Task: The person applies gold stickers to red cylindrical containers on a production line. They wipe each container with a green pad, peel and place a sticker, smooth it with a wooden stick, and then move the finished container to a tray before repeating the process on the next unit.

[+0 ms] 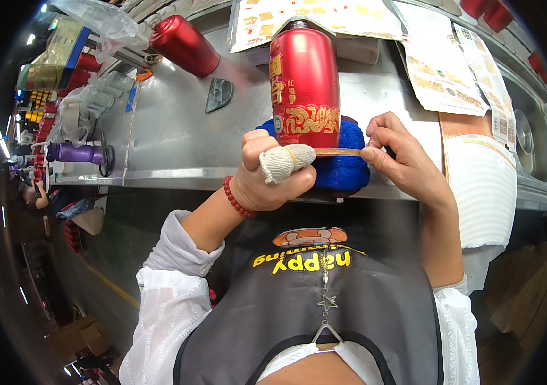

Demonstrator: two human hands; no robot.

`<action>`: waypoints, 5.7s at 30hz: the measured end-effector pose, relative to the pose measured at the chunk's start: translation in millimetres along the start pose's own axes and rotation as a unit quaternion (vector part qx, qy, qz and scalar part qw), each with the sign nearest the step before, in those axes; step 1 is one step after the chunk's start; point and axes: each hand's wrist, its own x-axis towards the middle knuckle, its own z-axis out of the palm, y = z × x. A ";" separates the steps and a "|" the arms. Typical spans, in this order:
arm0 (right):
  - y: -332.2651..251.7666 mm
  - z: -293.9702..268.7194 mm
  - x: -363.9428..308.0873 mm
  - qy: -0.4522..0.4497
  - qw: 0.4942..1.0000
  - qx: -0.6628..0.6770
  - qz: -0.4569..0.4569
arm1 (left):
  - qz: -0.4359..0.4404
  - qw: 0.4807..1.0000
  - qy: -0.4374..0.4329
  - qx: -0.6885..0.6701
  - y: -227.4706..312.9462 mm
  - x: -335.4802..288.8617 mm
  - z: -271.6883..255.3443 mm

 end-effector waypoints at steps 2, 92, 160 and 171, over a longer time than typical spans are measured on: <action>2.5 -0.9 -0.1 -0.001 1.000 -0.011 0.002 | 0.027 0.999 -0.032 -0.016 -2.3 5.7 -2.4; -7.1 62.9 -17.3 0.191 0.934 -0.196 -0.231 | -0.387 0.860 0.053 -0.329 15.2 9.6 5.3; 41.3 -166.0 -27.7 0.371 0.847 -0.377 -0.043 | -0.289 0.954 -0.067 -0.048 5.7 11.6 0.4; 217.0 -353.9 -83.1 0.529 0.784 0.035 0.323 | -0.358 0.922 -0.047 -0.138 4.6 -7.9 13.4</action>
